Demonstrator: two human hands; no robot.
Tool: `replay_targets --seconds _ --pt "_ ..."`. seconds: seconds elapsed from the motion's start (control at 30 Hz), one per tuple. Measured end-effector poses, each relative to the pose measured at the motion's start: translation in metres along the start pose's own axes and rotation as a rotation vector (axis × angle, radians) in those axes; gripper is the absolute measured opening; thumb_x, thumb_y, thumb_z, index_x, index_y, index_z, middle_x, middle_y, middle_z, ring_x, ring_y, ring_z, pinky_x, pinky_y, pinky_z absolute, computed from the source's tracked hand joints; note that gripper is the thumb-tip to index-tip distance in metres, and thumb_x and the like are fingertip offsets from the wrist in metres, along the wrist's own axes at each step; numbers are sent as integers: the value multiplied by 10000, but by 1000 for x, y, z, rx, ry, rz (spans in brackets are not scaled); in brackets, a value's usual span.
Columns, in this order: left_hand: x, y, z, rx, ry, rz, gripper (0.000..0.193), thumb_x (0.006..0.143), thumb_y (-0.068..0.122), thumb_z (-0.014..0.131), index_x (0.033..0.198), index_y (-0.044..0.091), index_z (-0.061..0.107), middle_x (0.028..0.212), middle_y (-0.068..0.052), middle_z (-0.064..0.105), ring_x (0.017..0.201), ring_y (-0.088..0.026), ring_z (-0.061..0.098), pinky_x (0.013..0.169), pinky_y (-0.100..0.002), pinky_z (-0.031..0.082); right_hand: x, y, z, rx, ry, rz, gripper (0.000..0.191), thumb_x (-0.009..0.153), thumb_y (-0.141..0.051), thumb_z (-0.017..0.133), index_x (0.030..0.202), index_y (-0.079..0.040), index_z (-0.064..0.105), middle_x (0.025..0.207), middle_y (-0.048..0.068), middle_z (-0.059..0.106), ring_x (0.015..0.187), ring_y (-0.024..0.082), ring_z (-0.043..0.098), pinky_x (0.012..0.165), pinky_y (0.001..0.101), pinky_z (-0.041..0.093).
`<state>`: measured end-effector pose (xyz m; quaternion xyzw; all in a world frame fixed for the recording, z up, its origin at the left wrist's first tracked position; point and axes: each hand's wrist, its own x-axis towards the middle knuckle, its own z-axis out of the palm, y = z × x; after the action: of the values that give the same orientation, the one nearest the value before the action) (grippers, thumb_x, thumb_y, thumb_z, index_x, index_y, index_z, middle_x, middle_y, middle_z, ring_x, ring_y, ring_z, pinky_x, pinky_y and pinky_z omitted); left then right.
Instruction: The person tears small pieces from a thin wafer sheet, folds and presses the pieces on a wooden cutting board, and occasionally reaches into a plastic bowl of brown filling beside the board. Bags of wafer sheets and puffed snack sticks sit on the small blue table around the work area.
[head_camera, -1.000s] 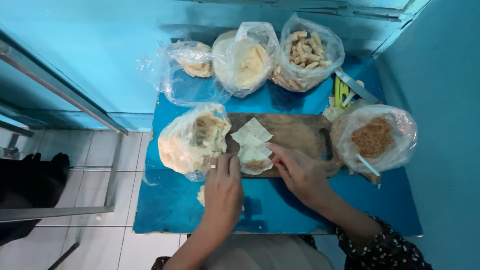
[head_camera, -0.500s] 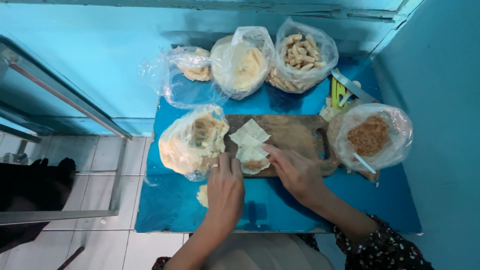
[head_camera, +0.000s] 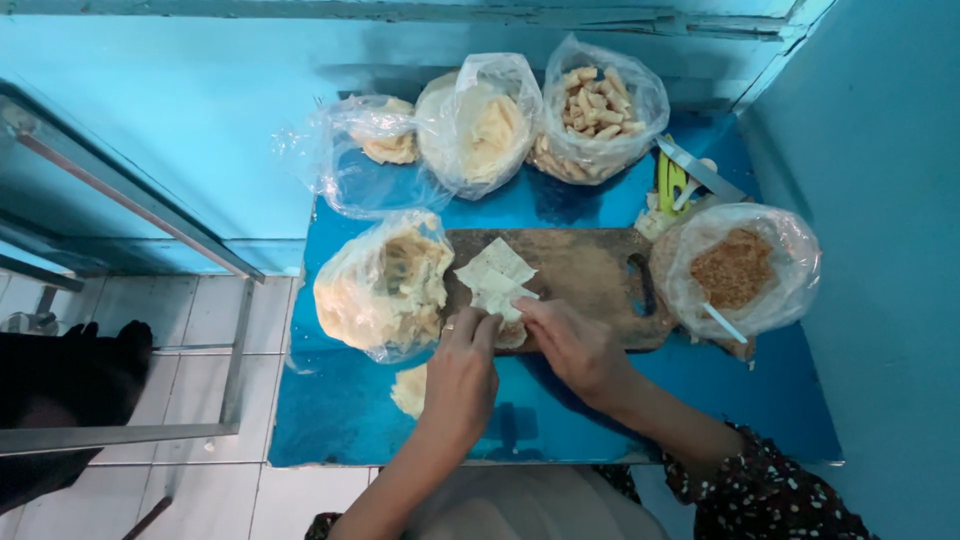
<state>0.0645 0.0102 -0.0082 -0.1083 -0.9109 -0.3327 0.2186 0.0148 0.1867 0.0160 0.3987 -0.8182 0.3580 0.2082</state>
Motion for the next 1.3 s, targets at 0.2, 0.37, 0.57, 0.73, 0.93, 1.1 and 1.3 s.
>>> replay_targets --seconds 0.2,0.37,0.57,0.73,0.93,1.1,1.3 --pt "2 -5 9 22 47 21 363 752 -76 596 1105 3 623 1055 -181 591 1036 -410 591 863 -479 505 4 0 10 37 -16 80 377 944 6 688 1308 -56 617 1034 125 706 927 283 750 753 377 585" --pt "2 -2 9 16 73 -8 310 792 -54 584 1100 -28 605 1118 -207 576 1072 -428 572 887 -485 499 10 -2 16 -26 13 -2 356 929 -17 709 1270 -75 625 1019 117 695 906 303 708 760 404 567" --pt "5 1 1 175 95 53 197 788 8 620 977 -36 653 1310 -218 564 1198 -415 549 975 -501 463 9 1 20 -44 -17 -37 348 937 -15 700 1271 -60 613 1004 133 674 901 326 681 752 425 552" --pt "2 -2 -14 459 -32 266 361 727 75 623 1038 -95 690 1424 -234 497 1294 -392 476 1111 -608 346 9 10 19 -13 -73 -80 326 948 -39 715 1254 -54 603 1021 141 680 898 339 677 760 437 553" --pt "17 -20 -15 307 -37 290 176 805 94 666 922 -39 665 1465 -219 487 1316 -398 462 1150 -636 302 11 18 2 125 -213 -99 413 894 -98 748 1277 -47 600 1119 152 711 980 340 714 801 418 585" --pt "21 -25 -14 129 6 251 191 793 92 689 930 -37 654 1464 -248 471 1302 -440 437 1118 -596 311 11 19 11 54 -101 -119 386 913 -108 773 1258 -113 600 1084 109 742 958 296 748 809 374 598" --pt "27 -19 -20 149 -9 262 146 776 83 697 851 -33 647 1413 -264 494 1265 -432 453 1089 -597 318 18 30 16 279 -297 326 405 920 -53 722 1301 -92 589 952 83 772 902 203 785 758 322 593"
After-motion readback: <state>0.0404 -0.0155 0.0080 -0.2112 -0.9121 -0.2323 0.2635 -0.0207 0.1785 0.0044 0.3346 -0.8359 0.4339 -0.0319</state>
